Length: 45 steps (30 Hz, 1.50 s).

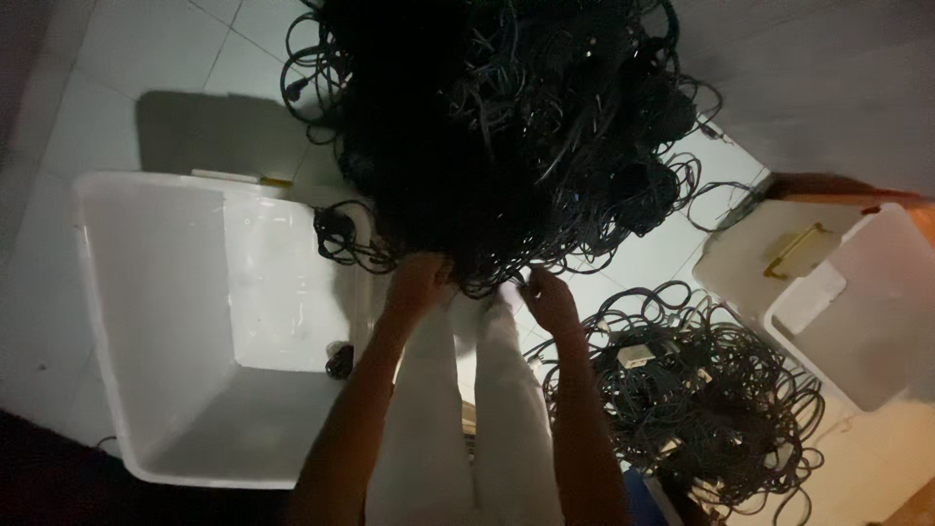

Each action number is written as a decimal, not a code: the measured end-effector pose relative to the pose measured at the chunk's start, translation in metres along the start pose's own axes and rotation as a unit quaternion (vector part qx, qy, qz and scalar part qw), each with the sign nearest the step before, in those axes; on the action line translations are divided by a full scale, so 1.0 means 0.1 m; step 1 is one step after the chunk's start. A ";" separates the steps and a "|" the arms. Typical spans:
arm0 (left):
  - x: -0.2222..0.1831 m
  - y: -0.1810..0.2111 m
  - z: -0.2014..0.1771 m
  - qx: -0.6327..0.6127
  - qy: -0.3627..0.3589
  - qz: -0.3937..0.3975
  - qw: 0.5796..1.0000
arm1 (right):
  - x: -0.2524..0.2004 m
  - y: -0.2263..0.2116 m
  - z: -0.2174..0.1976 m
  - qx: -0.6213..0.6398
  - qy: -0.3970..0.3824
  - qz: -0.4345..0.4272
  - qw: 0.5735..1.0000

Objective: The person untangles black power and electronic cables from a large pile on the floor, pulling individual strands and loops apart.

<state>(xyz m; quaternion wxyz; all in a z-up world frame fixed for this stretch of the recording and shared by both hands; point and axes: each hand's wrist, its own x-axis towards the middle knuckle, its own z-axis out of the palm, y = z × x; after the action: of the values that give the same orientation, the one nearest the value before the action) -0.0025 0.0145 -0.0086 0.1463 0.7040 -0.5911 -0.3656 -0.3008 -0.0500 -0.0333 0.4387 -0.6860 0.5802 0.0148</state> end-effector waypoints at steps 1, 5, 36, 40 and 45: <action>-0.04 0.02 0.01 -0.004 0.008 -0.005 1.000 | 0.00 -0.11 -0.11 -0.033 -0.095 -0.062 0.993; 0.04 0.36 0.14 0.050 -0.024 -0.028 0.998 | -0.07 -0.83 -0.38 0.020 -0.091 -0.185 0.978; -0.28 0.29 -0.33 -0.035 0.161 -0.012 0.986 | 0.03 -0.35 0.21 0.037 -0.104 -0.018 0.994; -0.12 0.35 -0.26 -0.021 0.080 -0.066 0.994 | 0.36 -0.36 0.61 0.193 -0.101 0.009 0.976; 0.14 0.33 -0.14 0.002 -0.099 -0.100 0.990 | 0.72 -0.44 1.25 0.150 -0.102 -0.024 0.983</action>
<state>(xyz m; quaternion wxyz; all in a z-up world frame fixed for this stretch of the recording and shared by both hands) -0.0162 -0.0102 0.0175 0.0480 0.7201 -0.5298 -0.4455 -0.1809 -0.0318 -0.1231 0.5938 -0.6210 0.5115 -0.0135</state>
